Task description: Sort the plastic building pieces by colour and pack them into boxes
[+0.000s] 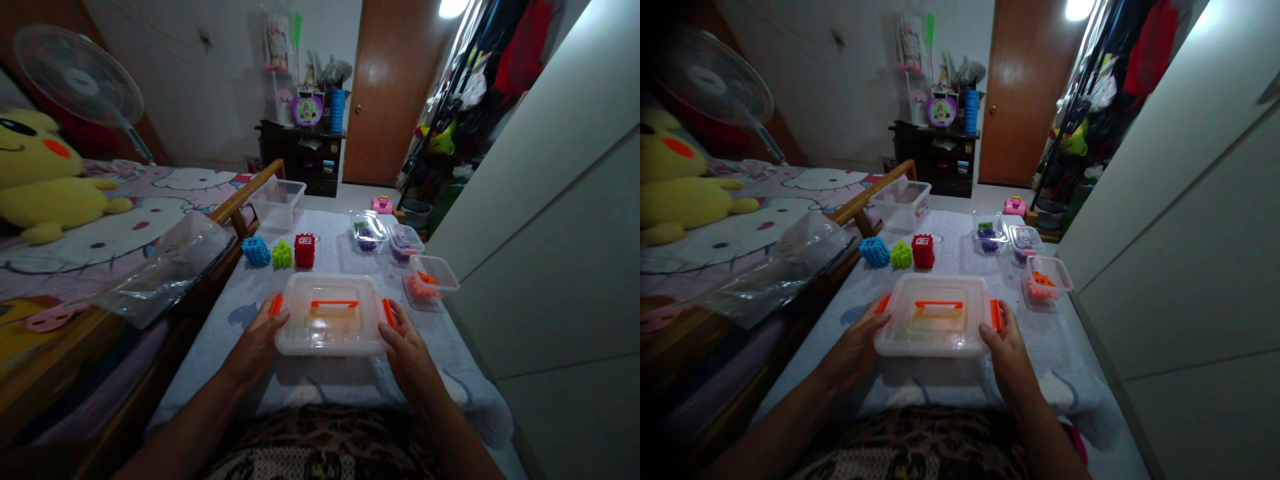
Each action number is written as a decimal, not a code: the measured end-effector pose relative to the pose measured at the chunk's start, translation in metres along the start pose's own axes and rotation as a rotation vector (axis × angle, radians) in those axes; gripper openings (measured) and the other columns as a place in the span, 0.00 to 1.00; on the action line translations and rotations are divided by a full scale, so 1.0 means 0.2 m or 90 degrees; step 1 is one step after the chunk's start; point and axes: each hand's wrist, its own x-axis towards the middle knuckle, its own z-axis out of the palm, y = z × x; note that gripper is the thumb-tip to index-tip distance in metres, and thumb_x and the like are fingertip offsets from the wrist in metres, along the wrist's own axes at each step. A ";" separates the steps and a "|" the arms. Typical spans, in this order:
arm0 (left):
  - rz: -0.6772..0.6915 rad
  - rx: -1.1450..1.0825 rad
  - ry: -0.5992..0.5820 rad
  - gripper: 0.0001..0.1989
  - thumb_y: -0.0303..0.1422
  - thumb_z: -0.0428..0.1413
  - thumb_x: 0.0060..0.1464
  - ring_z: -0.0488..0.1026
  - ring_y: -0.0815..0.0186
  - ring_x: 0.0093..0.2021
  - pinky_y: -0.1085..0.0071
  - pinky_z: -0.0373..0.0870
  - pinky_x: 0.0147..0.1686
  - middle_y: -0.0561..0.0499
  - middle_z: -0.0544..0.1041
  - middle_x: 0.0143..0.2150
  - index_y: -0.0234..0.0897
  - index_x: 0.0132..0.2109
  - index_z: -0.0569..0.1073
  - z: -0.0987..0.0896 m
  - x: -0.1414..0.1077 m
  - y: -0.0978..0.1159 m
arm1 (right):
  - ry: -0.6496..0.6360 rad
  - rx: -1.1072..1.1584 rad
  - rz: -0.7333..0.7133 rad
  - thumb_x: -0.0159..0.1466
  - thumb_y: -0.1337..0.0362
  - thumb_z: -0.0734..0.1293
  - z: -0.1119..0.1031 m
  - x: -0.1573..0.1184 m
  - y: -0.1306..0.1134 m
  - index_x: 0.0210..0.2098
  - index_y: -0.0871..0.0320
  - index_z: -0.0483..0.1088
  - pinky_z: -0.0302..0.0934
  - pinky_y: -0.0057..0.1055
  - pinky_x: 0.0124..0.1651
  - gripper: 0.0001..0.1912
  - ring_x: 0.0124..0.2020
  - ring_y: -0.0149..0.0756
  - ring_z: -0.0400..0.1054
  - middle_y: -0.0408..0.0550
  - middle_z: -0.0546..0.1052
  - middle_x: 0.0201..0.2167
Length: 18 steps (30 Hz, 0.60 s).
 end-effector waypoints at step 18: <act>0.194 0.343 0.063 0.33 0.36 0.59 0.50 0.50 0.51 0.72 0.60 0.42 0.70 0.46 0.60 0.70 0.40 0.63 0.67 0.04 0.00 0.05 | -0.001 -0.476 -0.206 0.69 0.60 0.54 0.04 -0.01 -0.04 0.71 0.60 0.47 0.39 0.45 0.73 0.33 0.73 0.39 0.40 0.52 0.48 0.73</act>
